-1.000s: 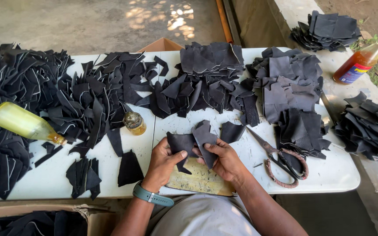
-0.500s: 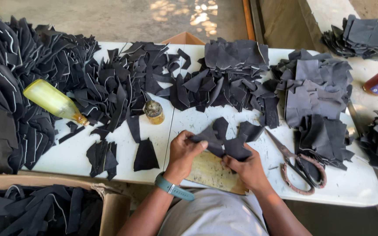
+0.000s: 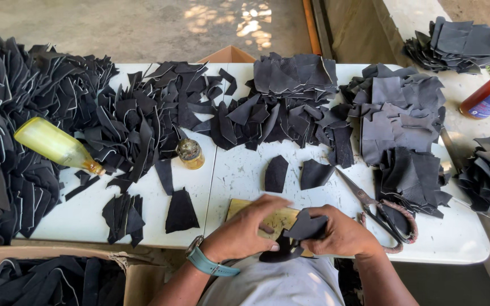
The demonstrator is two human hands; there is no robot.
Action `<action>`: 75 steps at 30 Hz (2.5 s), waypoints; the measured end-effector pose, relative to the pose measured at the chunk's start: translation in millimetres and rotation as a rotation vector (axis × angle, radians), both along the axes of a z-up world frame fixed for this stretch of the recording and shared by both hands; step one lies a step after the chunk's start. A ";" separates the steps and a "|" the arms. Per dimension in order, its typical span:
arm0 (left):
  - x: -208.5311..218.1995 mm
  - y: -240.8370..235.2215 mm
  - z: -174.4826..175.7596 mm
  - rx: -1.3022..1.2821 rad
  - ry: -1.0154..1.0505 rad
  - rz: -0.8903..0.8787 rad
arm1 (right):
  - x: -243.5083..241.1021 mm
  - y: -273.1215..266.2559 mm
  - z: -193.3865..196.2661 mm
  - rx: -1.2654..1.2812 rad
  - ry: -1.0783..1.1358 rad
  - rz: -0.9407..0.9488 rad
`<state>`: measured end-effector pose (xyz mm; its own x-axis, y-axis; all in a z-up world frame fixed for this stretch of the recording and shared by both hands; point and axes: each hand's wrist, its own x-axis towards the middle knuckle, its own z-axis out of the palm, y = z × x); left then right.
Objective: The person sorts through piles of black fabric scraps on a white table, picking up pieces, folding them, and placing them into organized stacks. The person handles the fabric by hand, occasionally using a small wooden board to assist with folding.
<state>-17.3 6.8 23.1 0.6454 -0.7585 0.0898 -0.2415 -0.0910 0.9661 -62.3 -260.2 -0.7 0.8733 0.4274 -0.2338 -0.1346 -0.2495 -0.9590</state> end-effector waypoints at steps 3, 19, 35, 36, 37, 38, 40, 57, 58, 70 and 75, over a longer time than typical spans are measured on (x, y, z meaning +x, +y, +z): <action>6.1 -5.7 -5.5 0.062 0.058 -0.190 | -1.6 -4.2 -7.5 0.037 -0.016 -0.013; 16.6 -16.5 -55.8 0.099 0.075 0.224 | 17.8 34.4 19.3 -0.238 -0.334 -0.329; 61.5 17.9 -121.7 -0.287 0.614 0.164 | 55.3 25.2 -39.7 0.668 0.256 -0.627; 60.4 18.3 -119.8 -0.277 0.595 0.149 | 53.5 22.7 -46.3 0.628 0.272 -0.602; 58.0 18.7 -116.9 -0.268 0.576 0.134 | 51.8 23.2 -52.6 0.588 0.287 -0.576; 55.0 18.2 -114.5 -0.259 0.562 0.120 | 49.0 22.9 -58.0 0.547 0.307 -0.552; 53.2 17.5 -108.9 -0.258 0.577 0.170 | 48.3 21.1 -64.7 0.462 0.226 -0.490; 48.5 18.9 -94.0 -0.176 0.501 0.173 | 46.7 37.2 -56.3 0.262 0.092 -0.423; 48.0 17.9 -94.6 -0.192 0.500 0.170 | 46.6 36.6 -56.7 0.268 0.075 -0.411; 49.4 17.3 -100.5 -0.190 0.524 0.232 | 49.2 36.9 -63.4 0.289 0.042 -0.427; 48.5 19.9 -99.7 -0.188 0.555 0.292 | 45.0 31.0 -68.3 0.507 0.128 -0.613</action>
